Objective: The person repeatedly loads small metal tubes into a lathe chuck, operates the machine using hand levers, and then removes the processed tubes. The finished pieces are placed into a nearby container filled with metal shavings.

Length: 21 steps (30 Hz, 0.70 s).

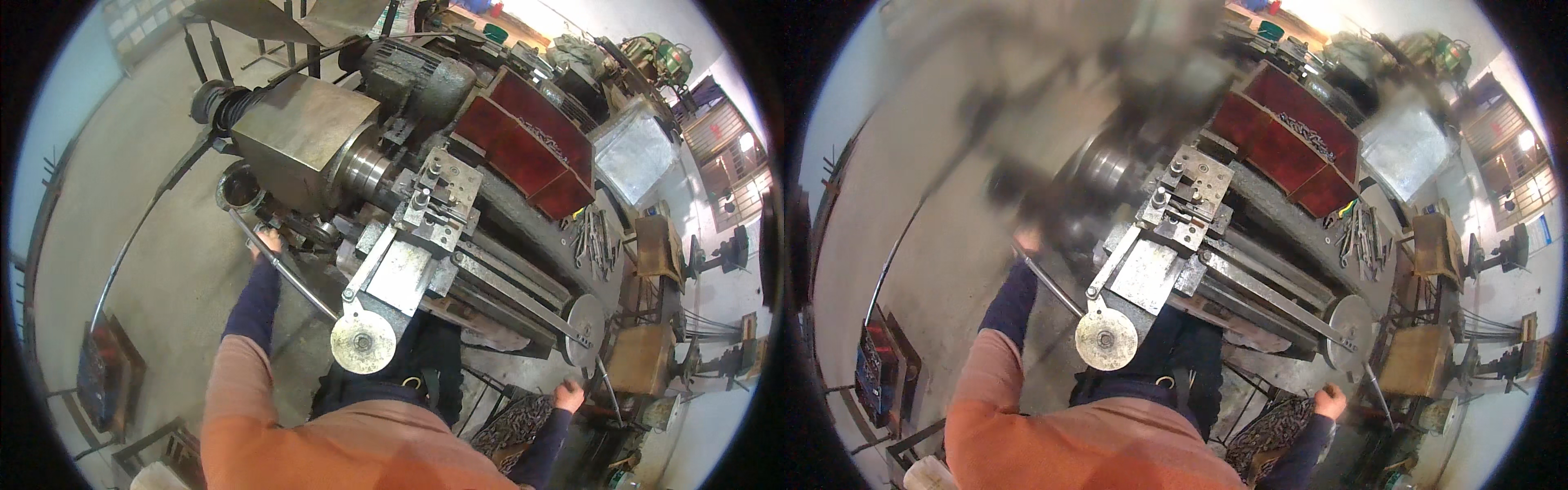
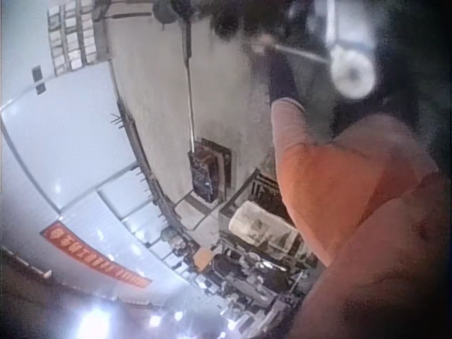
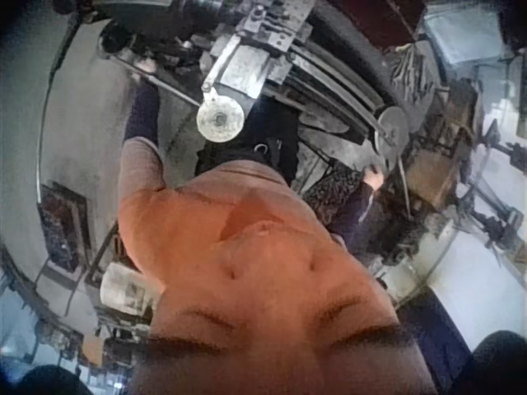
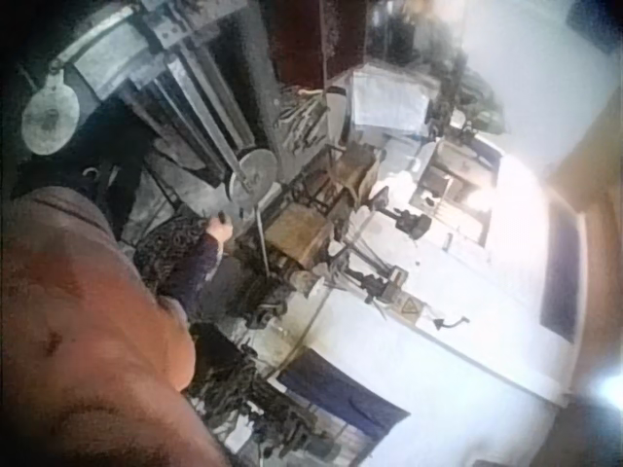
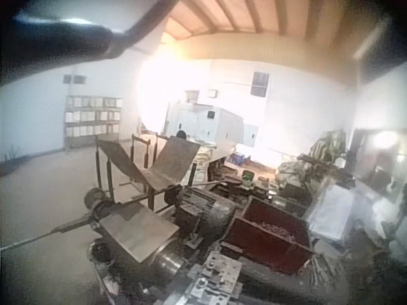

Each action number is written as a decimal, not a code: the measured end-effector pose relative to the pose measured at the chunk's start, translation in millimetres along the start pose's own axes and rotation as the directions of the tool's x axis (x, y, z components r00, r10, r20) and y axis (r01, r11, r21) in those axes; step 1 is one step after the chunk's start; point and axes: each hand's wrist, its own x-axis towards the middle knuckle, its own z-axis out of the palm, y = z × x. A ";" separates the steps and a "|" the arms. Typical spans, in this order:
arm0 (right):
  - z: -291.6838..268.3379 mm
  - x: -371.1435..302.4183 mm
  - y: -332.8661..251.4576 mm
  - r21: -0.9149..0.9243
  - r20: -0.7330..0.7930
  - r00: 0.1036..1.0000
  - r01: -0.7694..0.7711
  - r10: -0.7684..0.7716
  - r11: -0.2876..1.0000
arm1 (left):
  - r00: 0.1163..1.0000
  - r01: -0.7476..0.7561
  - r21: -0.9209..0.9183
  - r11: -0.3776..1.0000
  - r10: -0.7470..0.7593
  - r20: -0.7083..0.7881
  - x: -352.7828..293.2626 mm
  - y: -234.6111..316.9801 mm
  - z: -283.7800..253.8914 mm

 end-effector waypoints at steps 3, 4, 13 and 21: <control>-19.3 2.2 -27.5 0.016 -0.046 0.994 0.100 -0.099 0.995 | 0.978 -0.167 0.021 0.986 0.163 0.129 0.3 22.4 -9.0; -41.9 -6.6 -41.7 -0.046 -0.087 0.988 0.121 -0.124 0.992 | 0.917 -0.302 -0.071 0.951 0.310 0.253 -23.0 56.2 -49.4; -17.6 7.3 -348.2 0.425 0.071 0.451 0.793 -0.890 0.436 | 0.876 -0.385 -0.017 0.923 0.371 0.308 -20.3 2.7 -147.2; 105.8 -39.5 -514.2 0.034 0.361 0.073 0.995 -0.930 0.091 | 0.878 -0.330 -0.149 0.932 0.245 -0.411 28.1 -124.4 -352.8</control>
